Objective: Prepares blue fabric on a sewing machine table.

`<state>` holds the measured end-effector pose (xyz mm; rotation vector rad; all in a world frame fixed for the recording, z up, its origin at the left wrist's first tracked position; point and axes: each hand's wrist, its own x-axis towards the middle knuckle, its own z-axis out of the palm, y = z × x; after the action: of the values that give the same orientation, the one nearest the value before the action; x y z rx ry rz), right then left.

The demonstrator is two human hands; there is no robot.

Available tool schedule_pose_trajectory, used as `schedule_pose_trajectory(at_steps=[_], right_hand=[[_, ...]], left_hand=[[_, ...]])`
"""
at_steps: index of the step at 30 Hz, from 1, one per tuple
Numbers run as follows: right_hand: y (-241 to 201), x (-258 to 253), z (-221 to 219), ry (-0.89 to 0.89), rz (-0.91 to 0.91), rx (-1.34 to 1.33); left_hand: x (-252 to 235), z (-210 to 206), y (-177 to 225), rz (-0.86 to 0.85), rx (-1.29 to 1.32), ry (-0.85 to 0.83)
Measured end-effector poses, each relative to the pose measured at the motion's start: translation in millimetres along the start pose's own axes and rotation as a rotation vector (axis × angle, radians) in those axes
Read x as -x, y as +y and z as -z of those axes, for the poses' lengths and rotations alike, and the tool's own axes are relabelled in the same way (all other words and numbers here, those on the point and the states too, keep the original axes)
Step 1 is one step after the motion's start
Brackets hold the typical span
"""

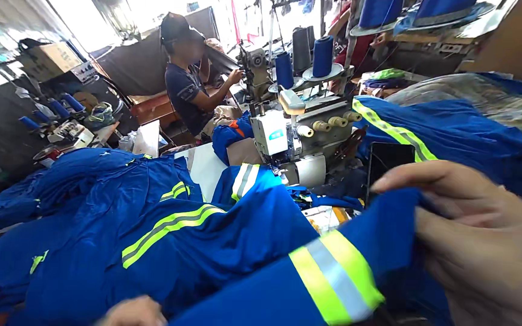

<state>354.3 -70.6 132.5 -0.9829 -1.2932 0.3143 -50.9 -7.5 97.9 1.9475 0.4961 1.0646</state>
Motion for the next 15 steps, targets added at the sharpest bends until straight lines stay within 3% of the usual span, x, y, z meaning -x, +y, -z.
schedule_pose_trajectory(at_steps=[3, 6, 8, 11, 15], right_hand=[[47.6, -1.1, -27.5, -0.003, -0.214, -0.095], [115.2, 2.8, -57.5, 0.017, -0.472, -0.182], [138.2, 8.2, -69.6, 0.042, -0.584, -0.182], [140.0, 9.5, -74.2, 0.061, -0.695, -0.196], [141.1, 10.2, -70.8, 0.060, -0.692, -0.228]], left_hand=[[-63.2, 36.8, 6.4, 0.084, -0.477, 0.125], [-118.1, 32.8, -57.1, 0.072, -0.830, 0.203], [-139.6, 5.6, -85.2, 0.034, -0.870, 0.123], [-148.7, -61.2, -107.8, -0.154, -0.861, 0.021], [-162.3, -110.9, -133.5, -0.259, -0.826, 0.068]])
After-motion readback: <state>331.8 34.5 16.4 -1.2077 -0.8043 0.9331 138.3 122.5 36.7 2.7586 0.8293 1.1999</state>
